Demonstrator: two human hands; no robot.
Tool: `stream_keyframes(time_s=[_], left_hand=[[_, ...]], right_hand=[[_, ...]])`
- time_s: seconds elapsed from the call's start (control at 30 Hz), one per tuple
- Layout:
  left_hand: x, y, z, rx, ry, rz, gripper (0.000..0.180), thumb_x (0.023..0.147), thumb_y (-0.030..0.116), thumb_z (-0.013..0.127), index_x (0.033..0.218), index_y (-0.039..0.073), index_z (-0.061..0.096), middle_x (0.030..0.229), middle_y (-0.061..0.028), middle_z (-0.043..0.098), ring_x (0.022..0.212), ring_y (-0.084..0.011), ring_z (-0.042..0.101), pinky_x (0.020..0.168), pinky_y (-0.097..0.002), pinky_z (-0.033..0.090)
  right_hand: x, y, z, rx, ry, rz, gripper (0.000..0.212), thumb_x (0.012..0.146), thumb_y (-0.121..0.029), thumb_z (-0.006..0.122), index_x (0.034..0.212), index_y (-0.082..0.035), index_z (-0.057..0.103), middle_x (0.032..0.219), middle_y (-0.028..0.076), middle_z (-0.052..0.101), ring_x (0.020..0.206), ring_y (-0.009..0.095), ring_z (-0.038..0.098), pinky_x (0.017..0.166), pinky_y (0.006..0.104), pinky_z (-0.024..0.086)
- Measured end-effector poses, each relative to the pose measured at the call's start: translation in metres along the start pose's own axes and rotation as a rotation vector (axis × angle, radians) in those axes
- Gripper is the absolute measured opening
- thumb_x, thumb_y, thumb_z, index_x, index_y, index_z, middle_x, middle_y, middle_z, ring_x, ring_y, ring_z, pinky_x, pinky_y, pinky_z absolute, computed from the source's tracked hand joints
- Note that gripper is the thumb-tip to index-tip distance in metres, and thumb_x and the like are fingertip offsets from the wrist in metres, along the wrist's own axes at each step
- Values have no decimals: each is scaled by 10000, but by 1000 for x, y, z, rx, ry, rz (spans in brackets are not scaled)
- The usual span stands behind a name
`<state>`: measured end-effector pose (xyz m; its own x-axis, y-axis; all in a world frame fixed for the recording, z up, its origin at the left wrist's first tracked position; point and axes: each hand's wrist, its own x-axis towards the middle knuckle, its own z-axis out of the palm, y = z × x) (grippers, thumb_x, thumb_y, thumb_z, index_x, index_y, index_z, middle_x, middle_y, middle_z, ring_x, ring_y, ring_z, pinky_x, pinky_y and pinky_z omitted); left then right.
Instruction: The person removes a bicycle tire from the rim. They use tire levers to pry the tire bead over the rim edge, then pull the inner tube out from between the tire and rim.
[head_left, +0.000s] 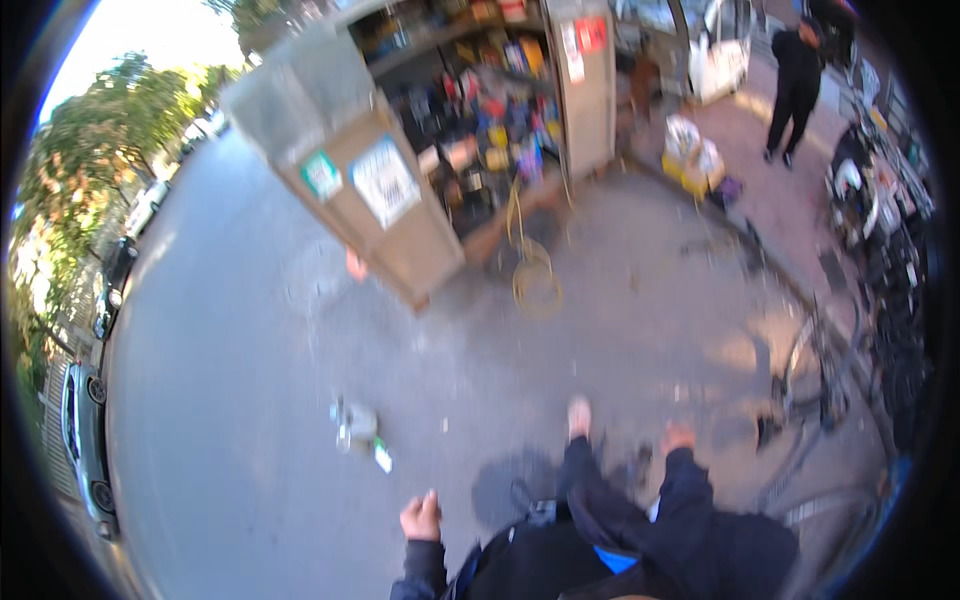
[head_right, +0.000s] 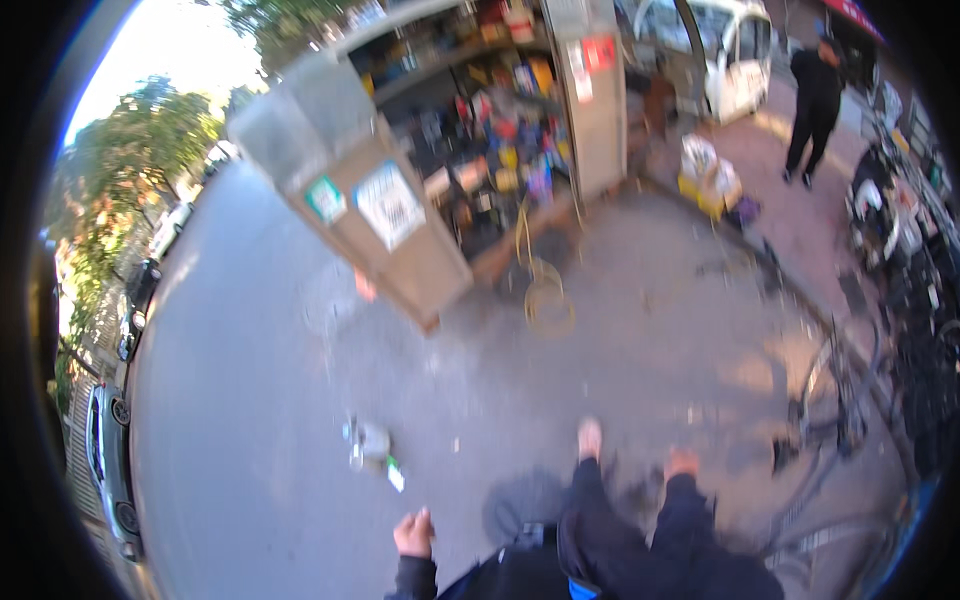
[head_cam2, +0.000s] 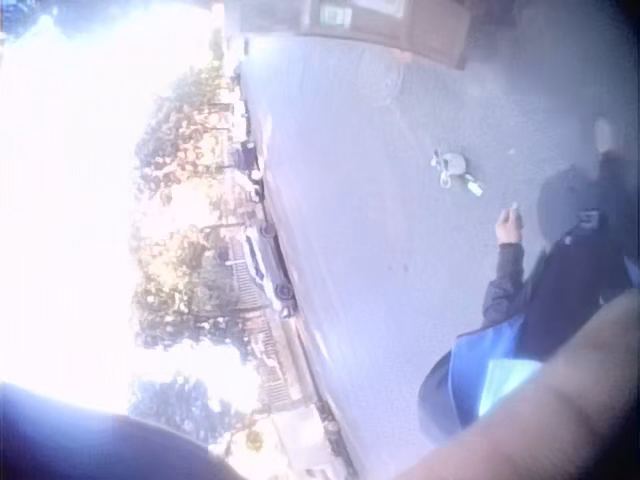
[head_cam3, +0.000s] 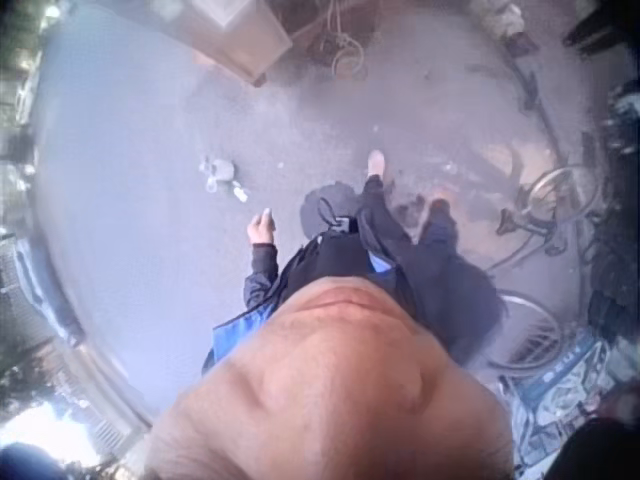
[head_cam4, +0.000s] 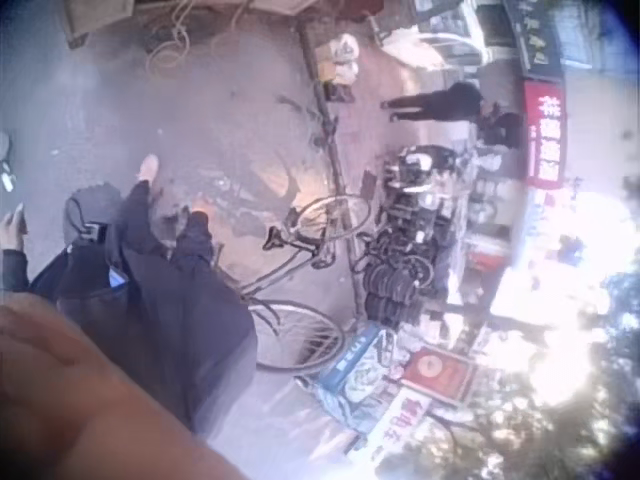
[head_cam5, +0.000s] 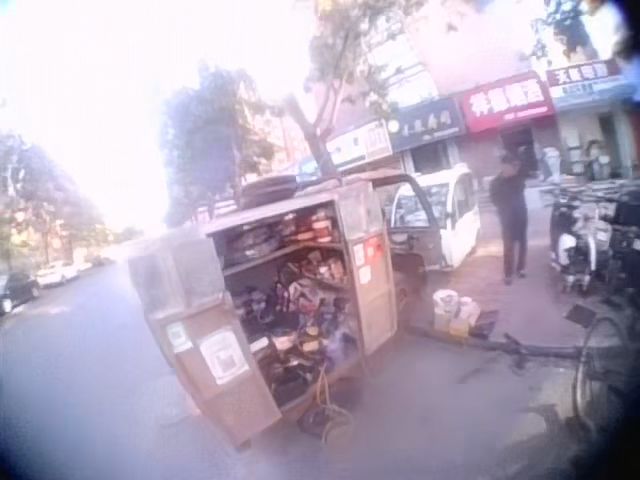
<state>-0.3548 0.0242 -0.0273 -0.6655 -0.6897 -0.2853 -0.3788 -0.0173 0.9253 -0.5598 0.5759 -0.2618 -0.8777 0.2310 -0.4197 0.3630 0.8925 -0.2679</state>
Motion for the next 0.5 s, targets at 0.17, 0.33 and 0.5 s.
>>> stream_keyframes(time_s=[0.17, 0.33, 0.5], left_hand=[[85, 108, 144, 273, -70, 40, 481, 936, 271, 744, 580, 29, 528, 535, 22, 463, 499, -67, 401, 464, -301, 332], [168, 193, 251, 287, -104, 127, 549, 940, 287, 739, 550, 8, 473, 526, 48, 364, 546, -47, 323, 472, -322, 272], [267, 231, 328, 279, -121, 157, 510, 916, 317, 745, 597, -30, 551, 493, -66, 402, 527, -83, 375, 482, -370, 350]], right_hand=[[201, -210, -130, 1546, 197, 334, 434, 967, -294, 678, 1331, -104, 537, 1146, 119, 663, 771, 260, 691, 646, 364, 565], [338, -422, -313, 1962, 149, -6, 438, 976, -331, 682, 1321, -96, 551, 1052, 113, 670, 774, 214, 641, 666, 313, 520], [371, -651, -485, 1922, -83, -702, 283, 1017, -259, 636, 1214, -57, 628, 968, 91, 710, 782, 175, 685, 686, 297, 553]])
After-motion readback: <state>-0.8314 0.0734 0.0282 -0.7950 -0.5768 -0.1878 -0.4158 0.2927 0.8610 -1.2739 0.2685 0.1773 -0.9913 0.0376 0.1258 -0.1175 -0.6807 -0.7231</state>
